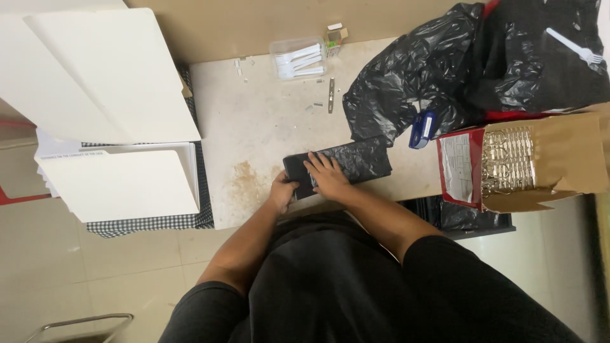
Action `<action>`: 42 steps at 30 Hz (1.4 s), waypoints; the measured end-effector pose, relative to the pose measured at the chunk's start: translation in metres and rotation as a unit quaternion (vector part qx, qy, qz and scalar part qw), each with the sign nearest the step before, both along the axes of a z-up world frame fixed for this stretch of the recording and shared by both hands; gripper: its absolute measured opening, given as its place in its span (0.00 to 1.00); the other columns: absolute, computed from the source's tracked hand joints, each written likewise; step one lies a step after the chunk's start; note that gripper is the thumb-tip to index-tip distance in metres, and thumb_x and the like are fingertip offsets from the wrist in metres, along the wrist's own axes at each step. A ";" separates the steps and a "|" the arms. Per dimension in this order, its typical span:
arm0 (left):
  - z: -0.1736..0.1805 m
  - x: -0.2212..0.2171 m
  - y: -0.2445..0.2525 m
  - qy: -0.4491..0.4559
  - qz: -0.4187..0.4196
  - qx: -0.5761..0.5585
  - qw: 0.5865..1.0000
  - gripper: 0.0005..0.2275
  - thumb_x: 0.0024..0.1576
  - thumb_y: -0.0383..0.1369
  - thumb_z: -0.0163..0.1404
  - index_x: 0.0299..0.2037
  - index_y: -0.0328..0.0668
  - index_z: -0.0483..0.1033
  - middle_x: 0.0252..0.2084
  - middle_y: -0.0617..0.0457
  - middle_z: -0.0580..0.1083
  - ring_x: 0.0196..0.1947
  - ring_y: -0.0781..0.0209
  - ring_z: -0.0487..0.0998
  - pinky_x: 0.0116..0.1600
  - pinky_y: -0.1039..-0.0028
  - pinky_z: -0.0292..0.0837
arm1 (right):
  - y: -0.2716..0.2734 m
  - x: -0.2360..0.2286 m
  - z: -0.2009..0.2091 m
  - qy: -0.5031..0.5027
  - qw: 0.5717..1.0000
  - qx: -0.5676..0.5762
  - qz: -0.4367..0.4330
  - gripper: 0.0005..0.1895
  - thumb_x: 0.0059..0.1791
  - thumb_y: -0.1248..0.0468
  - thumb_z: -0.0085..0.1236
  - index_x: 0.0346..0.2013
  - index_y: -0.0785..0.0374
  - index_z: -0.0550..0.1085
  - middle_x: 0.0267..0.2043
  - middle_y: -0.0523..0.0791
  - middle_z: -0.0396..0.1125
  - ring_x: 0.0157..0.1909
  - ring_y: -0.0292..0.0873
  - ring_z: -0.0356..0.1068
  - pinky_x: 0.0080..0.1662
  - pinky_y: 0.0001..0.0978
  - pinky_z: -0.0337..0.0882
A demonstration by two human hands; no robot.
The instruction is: Fold several large black trash bags and organize office papers into folders.
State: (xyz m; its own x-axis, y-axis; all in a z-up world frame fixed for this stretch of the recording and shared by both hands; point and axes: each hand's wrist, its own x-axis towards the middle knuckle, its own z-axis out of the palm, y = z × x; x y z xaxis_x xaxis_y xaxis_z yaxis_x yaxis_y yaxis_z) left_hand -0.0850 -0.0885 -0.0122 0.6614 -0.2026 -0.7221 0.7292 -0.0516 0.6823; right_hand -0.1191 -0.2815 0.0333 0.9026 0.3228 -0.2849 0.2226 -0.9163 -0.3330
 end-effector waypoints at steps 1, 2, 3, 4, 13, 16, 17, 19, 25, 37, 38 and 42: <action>0.005 0.002 0.000 0.001 0.001 0.000 1.000 0.20 0.53 0.17 0.49 0.55 0.48 0.73 0.37 0.49 0.77 0.22 0.62 0.72 0.17 0.74 0.59 | 0.001 0.000 0.000 0.001 1.000 0.000 0.001 0.52 0.42 0.53 0.70 0.74 0.60 0.52 0.79 0.51 0.40 0.77 0.58 0.42 0.70 0.64 0.49; 0.009 0.003 0.000 0.013 0.003 -0.004 1.000 0.21 0.53 0.17 0.48 0.56 0.49 0.73 0.37 0.50 0.77 0.23 0.64 0.74 0.18 0.74 0.62 | 0.003 0.001 0.000 -0.001 1.000 -0.003 -0.010 0.52 0.42 0.53 0.70 0.74 0.59 0.52 0.79 0.50 0.39 0.77 0.58 0.42 0.70 0.64 0.49; 0.013 0.003 0.000 0.026 0.004 -0.008 1.000 0.21 0.53 0.17 0.48 0.56 0.50 0.72 0.37 0.51 0.77 0.23 0.65 0.76 0.19 0.75 0.64 | 0.004 -0.001 0.000 -0.002 1.000 -0.005 -0.020 0.52 0.41 0.54 0.70 0.74 0.59 0.52 0.80 0.50 0.38 0.77 0.58 0.41 0.69 0.65 0.48; 0.005 0.005 0.001 0.029 0.005 -0.007 1.000 0.21 0.53 0.17 0.48 0.56 0.50 0.72 0.37 0.51 0.77 0.23 0.65 0.76 0.19 0.75 0.64 | 0.004 0.001 -0.001 0.001 1.000 -0.005 -0.020 0.52 0.41 0.54 0.70 0.74 0.59 0.52 0.80 0.50 0.38 0.77 0.58 0.41 0.69 0.65 0.48; 0.007 0.033 0.017 -0.185 -0.042 0.070 0.979 0.22 0.50 0.17 0.50 0.56 0.38 0.78 0.39 0.50 0.81 0.36 0.60 0.81 0.39 0.73 0.78 | 0.009 0.002 -0.041 -0.063 0.976 0.117 -0.171 0.49 0.41 0.56 0.69 0.71 0.61 0.55 0.75 0.56 0.46 0.73 0.60 0.49 0.65 0.58 0.56; 0.035 0.038 0.010 -0.199 -0.059 0.095 0.974 0.27 0.49 0.17 0.49 0.63 0.39 0.72 0.46 0.47 0.81 0.41 0.59 0.82 0.45 0.72 0.79 | 0.013 0.005 -0.074 -0.065 0.910 0.274 -0.304 0.37 0.48 0.56 0.67 0.69 0.59 0.64 0.64 0.51 0.64 0.66 0.52 0.63 0.65 0.46 0.67; 0.032 0.037 0.006 -0.221 -0.092 0.063 0.969 0.27 0.50 0.18 0.51 0.64 0.38 0.70 0.48 0.45 0.80 0.44 0.60 0.82 0.47 0.71 0.78 | 0.016 0.008 -0.067 0.031 0.840 0.419 -0.342 0.37 0.47 0.56 0.67 0.68 0.61 0.64 0.60 0.52 0.66 0.62 0.51 0.66 0.60 0.43 0.70; 0.011 0.035 0.000 -0.242 -0.125 0.029 0.962 0.27 0.52 0.19 0.54 0.65 0.36 0.68 0.51 0.43 0.79 0.47 0.60 0.81 0.49 0.71 0.77 | 0.018 0.012 -0.038 0.125 0.740 0.549 -0.369 0.37 0.47 0.55 0.67 0.67 0.64 0.64 0.56 0.53 0.68 0.57 0.50 0.68 0.54 0.40 0.72; 0.009 0.030 -0.025 -0.110 -0.128 0.015 0.986 0.29 0.52 0.20 0.47 0.68 0.40 0.64 0.57 0.51 0.76 0.38 0.53 0.77 0.40 0.62 0.72 | 0.000 0.015 -0.049 0.030 0.762 0.500 -0.410 0.23 0.51 0.55 0.63 0.54 0.67 0.73 0.47 0.48 0.74 0.50 0.47 0.72 0.50 0.37 0.73; 0.017 0.085 -0.057 -0.375 -0.108 0.169 0.905 0.21 0.55 0.28 0.57 0.60 0.36 0.72 0.52 0.42 0.77 0.43 0.53 0.81 0.50 0.69 0.77 | -0.050 0.075 -0.049 -0.254 0.853 0.274 -0.365 0.32 0.43 0.67 0.65 0.61 0.62 0.66 0.57 0.54 0.67 0.57 0.56 0.70 0.56 0.44 0.71; 0.023 0.089 -0.060 -0.357 -0.107 0.202 0.906 0.21 0.54 0.30 0.59 0.59 0.38 0.73 0.51 0.42 0.78 0.44 0.51 0.81 0.50 0.67 0.76 | -0.055 0.085 -0.043 -0.209 0.851 0.292 -0.383 0.31 0.43 0.67 0.65 0.60 0.60 0.67 0.54 0.54 0.68 0.53 0.54 0.71 0.53 0.43 0.72; 0.012 0.100 -0.063 -0.284 -0.111 0.269 0.913 0.26 0.52 0.37 0.63 0.59 0.37 0.73 0.51 0.38 0.78 0.50 0.47 0.80 0.55 0.65 0.74 | -0.074 0.104 -0.033 -0.112 0.867 0.289 -0.390 0.27 0.46 0.66 0.65 0.59 0.58 0.69 0.51 0.52 0.69 0.47 0.52 0.72 0.50 0.40 0.73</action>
State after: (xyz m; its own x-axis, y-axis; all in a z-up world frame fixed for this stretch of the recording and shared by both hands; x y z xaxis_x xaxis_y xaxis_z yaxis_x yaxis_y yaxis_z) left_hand 0.0145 -0.1515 -0.0006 0.9465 -0.0936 -0.3089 0.1957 -0.5947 0.7798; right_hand -0.0153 -0.3559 0.0003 0.9224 -0.3800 -0.0685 -0.2716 -0.5124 -0.8147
